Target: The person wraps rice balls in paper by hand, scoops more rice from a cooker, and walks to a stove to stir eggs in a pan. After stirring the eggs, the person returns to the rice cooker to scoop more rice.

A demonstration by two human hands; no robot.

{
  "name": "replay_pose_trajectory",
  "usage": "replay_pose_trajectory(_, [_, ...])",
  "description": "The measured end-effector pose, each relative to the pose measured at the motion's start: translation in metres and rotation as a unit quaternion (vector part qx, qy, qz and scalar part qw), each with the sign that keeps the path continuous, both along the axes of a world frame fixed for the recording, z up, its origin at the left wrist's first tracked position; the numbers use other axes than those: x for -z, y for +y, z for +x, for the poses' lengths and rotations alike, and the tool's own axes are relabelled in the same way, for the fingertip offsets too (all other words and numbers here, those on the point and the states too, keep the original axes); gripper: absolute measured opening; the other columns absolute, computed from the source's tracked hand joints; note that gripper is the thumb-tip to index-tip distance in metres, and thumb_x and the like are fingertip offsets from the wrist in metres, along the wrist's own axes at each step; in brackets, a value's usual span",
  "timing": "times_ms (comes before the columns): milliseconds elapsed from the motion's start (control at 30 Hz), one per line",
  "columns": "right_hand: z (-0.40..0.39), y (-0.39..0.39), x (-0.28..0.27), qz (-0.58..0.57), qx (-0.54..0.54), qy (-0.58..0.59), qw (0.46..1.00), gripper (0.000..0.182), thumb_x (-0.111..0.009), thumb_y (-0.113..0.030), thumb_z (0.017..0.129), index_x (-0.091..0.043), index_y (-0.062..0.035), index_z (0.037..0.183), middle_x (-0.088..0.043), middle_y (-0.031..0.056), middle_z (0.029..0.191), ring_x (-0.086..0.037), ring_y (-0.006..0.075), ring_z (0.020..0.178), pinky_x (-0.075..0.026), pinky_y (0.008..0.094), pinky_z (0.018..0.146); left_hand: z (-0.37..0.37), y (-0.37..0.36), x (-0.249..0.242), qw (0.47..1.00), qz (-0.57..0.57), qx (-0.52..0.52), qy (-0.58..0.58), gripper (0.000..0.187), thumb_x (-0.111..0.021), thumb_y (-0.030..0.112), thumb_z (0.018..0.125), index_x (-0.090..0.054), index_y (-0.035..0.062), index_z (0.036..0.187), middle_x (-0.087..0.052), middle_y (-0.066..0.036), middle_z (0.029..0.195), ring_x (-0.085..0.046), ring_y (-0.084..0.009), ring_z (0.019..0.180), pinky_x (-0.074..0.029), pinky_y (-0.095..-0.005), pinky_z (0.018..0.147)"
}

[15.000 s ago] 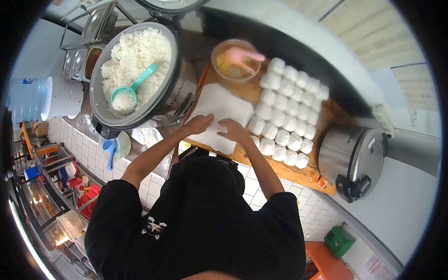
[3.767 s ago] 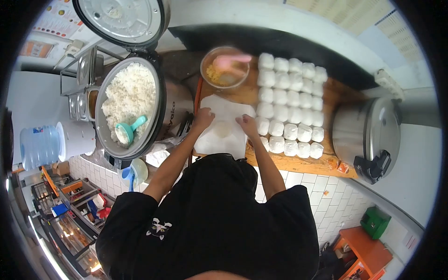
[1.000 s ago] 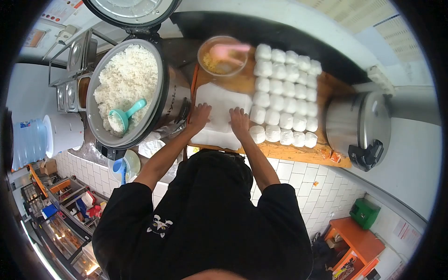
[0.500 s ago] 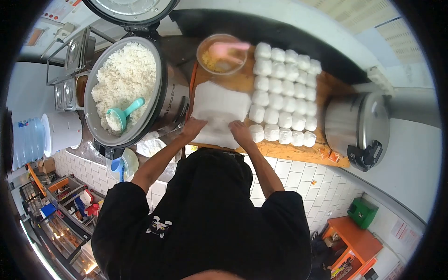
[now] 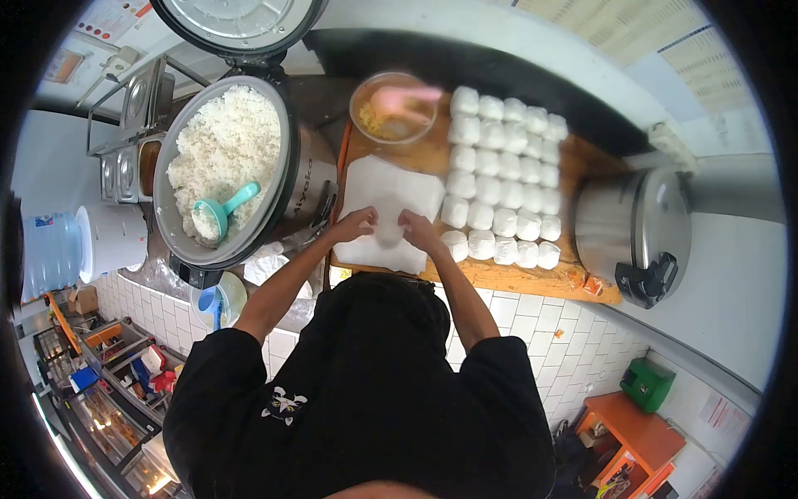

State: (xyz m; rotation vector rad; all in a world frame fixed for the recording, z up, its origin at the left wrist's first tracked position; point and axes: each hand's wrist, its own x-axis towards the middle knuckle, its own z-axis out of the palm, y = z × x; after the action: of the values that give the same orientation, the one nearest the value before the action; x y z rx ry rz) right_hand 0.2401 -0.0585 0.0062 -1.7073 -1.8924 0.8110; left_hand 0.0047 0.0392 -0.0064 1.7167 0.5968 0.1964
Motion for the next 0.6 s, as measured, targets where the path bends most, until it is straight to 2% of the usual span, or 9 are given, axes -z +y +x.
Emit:
replay_pose_trajectory(33, [0.006,-0.006,-0.003,-0.075,0.003,0.12,0.99,0.027,-0.062,0.001,0.072,-0.056,-0.0055,0.097,-0.064,0.0108,0.083,-0.063,0.0257,0.08,-0.051,0.0362,0.07,-0.003,-0.003,-0.015,1.0,0.001,0.002,-0.001,0.023,-0.066,0.004,0.08,-0.049,0.0061,0.096,-0.058,-0.008,0.093,-0.06,-0.0228,0.091,-0.047,-0.0332,0.084])
replay_pose_trajectory(100, [0.01,-0.013,-0.02,-0.146,0.005,0.238,0.96,0.027,-0.062,0.001,0.071,-0.055,-0.0043,0.096,-0.063,0.009,0.082,-0.062,0.0208,0.078,-0.051,0.0333,0.068,-0.008,-0.008,-0.042,0.921,-0.386,-0.06,0.003,0.021,-0.066,0.004,0.084,-0.051,0.0079,0.099,-0.057,-0.005,0.093,-0.058,-0.0168,0.09,-0.047,-0.0314,0.082])
replay_pose_trajectory(133, [0.008,-0.018,-0.051,-0.208,0.054,0.336,0.917,0.027,-0.063,0.0,0.071,-0.053,-0.0034,0.095,-0.063,0.0084,0.082,-0.061,0.0178,0.077,-0.05,0.031,0.067,-0.008,-0.012,-0.047,0.886,-0.451,-0.085,-0.062,0.021,-0.067,0.008,0.086,-0.052,0.0086,0.101,-0.057,-0.003,0.092,-0.058,-0.0132,0.088,-0.046,-0.029,0.081])
replay_pose_trajectory(200, [0.007,-0.026,-0.077,-0.263,0.104,0.429,0.858,0.027,-0.064,0.0,0.07,-0.052,-0.0026,0.095,-0.062,0.0078,0.082,-0.059,0.0148,0.076,-0.049,0.0288,0.065,0.004,-0.028,-0.045,0.909,-0.381,-0.161,-0.052,0.022,-0.066,0.008,0.087,-0.053,0.0076,0.105,-0.058,-0.004,0.093,-0.058,-0.0131,0.087,-0.046,-0.0287,0.081])
replay_pose_trajectory(267, [0.009,-0.03,-0.084,-0.21,0.161,0.378,0.887,0.028,-0.064,-0.001,0.072,-0.052,-0.0012,0.096,-0.064,0.0101,0.081,-0.06,0.0142,0.073,-0.048,0.0276,0.061,0.01,-0.03,-0.044,0.923,-0.304,-0.234,-0.04,0.022,-0.065,0.009,0.089,-0.054,0.0066,0.108,-0.059,-0.005,0.093,-0.058,-0.0131,0.086,-0.046,-0.0283,0.08])
replay_pose_trajectory(333, [0.012,-0.029,-0.098,-0.197,0.185,0.339,0.901,0.029,-0.065,-0.002,0.071,-0.053,-0.0013,0.097,-0.064,0.0096,0.08,-0.06,0.0139,0.072,-0.048,0.0268,0.062,0.017,-0.027,-0.056,0.969,-0.195,-0.15,-0.033,0.029,-0.066,0.016,0.089,-0.056,0.0038,0.113,-0.061,-0.006,0.099,-0.059,-0.0141,0.089,-0.047,-0.0284,0.081])
replay_pose_trajectory(500, [0.008,-0.022,-0.131,-0.057,0.232,0.25,0.938,0.023,-0.066,-0.003,0.075,-0.056,-0.0021,0.096,-0.064,0.0075,0.078,-0.06,0.0129,0.072,-0.047,0.0247,0.063,0.079,-0.05,-0.124,0.935,-0.198,-0.289,-0.052,0.045,-0.077,0.026,0.081,-0.056,0.001,0.113,-0.062,-0.007,0.105,-0.061,-0.0147,0.093,-0.05,-0.0289,0.082])
replay_pose_trajectory(567, [0.008,-0.016,-0.143,-0.085,0.322,0.445,0.832,0.018,-0.063,-0.01,0.085,-0.059,-0.0017,0.101,-0.064,0.0068,0.088,-0.06,0.0132,0.079,-0.048,0.0266,0.069,0.1,-0.048,-0.149,0.929,-0.085,-0.353,-0.068,0.048,-0.084,0.023,0.074,-0.056,0.0018,0.107,-0.062,-0.007,0.104,-0.06,-0.0138,0.095,-0.051,-0.028,0.081])
replay_pose_trajectory(600, [0.007,-0.013,-0.142,-0.085,0.356,0.53,0.765,0.019,-0.061,-0.014,0.09,-0.059,-0.0014,0.104,-0.063,0.0065,0.094,-0.06,0.0133,0.083,-0.048,0.0276,0.072,0.109,-0.042,-0.164,0.905,-0.22,-0.353,-0.087,0.056,-0.089,0.018,0.065,-0.054,0.0029,0.106,-0.062,-0.006,0.103,-0.059,-0.014,0.099,-0.05,-0.0291,0.085])
